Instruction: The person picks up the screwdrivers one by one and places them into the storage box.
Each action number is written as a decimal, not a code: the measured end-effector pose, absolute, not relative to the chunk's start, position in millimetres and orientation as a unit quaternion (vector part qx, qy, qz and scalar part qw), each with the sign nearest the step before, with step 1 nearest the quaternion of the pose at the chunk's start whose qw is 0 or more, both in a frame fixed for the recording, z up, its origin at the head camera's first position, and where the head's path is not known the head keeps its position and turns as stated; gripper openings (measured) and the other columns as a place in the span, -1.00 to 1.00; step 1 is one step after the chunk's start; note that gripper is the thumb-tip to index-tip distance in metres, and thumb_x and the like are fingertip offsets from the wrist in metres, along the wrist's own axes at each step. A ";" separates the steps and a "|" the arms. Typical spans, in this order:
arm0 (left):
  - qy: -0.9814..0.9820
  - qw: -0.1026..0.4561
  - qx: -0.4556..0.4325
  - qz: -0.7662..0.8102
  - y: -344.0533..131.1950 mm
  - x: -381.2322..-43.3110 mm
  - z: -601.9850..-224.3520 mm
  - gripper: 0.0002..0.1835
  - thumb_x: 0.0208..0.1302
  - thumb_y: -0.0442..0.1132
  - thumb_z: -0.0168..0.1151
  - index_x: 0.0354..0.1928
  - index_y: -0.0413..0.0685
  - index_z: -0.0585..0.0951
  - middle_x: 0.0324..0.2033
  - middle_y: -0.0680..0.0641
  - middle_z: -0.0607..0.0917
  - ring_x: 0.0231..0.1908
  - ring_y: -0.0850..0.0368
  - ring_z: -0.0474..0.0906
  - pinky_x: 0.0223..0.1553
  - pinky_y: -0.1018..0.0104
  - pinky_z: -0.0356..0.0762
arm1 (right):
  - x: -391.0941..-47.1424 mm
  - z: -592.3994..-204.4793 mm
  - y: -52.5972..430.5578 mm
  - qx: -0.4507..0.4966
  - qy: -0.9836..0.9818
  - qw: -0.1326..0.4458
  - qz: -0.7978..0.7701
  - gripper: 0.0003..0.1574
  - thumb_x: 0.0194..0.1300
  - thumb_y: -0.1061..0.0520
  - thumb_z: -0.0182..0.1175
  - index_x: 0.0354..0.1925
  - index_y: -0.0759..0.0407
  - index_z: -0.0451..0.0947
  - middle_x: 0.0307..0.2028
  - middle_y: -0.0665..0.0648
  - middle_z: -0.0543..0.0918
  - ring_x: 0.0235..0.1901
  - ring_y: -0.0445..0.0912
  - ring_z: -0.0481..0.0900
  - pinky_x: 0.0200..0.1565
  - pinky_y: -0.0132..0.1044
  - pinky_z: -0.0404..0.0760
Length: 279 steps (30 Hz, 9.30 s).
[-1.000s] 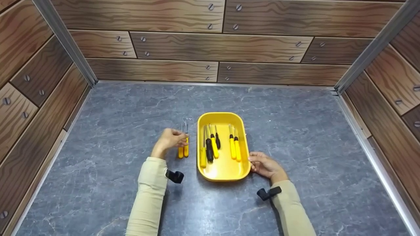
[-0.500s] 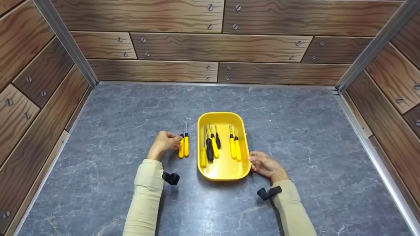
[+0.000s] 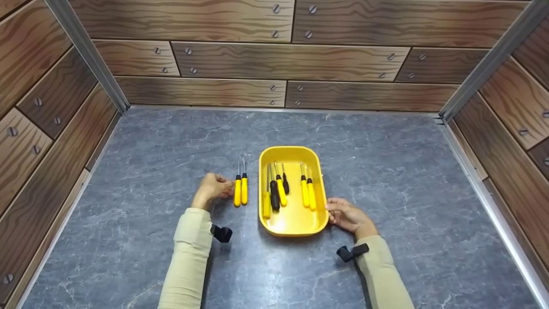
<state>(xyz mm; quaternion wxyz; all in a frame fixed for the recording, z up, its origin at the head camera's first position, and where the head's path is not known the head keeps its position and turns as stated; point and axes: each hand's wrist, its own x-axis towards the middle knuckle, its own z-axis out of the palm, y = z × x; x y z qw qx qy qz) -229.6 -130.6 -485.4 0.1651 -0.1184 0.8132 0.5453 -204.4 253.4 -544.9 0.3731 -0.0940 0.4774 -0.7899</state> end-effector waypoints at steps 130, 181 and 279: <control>0.786 0.187 -0.113 0.578 -121.8 -232.0 -483.1 -0.63 0.18 -0.41 0.08 -0.03 -0.57 0.54 -0.58 0.04 0.60 -0.58 0.31 0.55 -0.30 0.39 0.73 | -206.7 -552.9 256.9 -0.077 0.489 0.369 -0.786 -0.78 0.39 0.27 0.00 -0.34 0.08 0.54 -0.55 -0.09 0.66 -0.58 -0.33 0.57 -0.48 -0.59 0.49; 0.795 0.184 -0.061 0.575 -85.4 -225.3 -449.4 -0.67 0.16 -0.42 0.18 -0.05 -0.51 0.58 -0.20 -0.39 0.72 -0.54 0.24 0.64 -0.23 0.30 0.74 | -205.1 -550.2 255.9 -0.089 0.468 0.375 -0.795 -0.78 0.41 0.28 -0.02 -0.30 0.09 0.55 -0.52 -0.08 0.68 -0.56 -0.33 0.59 -0.45 -0.58 0.51; 0.875 0.250 -0.024 0.413 7.9 -258.4 -456.4 -0.82 0.04 -0.35 0.33 -0.31 -0.30 0.70 -0.41 -0.19 0.80 -0.37 0.03 0.78 -0.21 0.27 0.73 | -205.7 -551.5 256.9 -0.089 0.479 0.371 -0.791 -0.75 0.40 0.29 -0.04 -0.33 0.08 0.55 -0.54 -0.09 0.68 -0.56 -0.33 0.58 -0.46 -0.59 0.49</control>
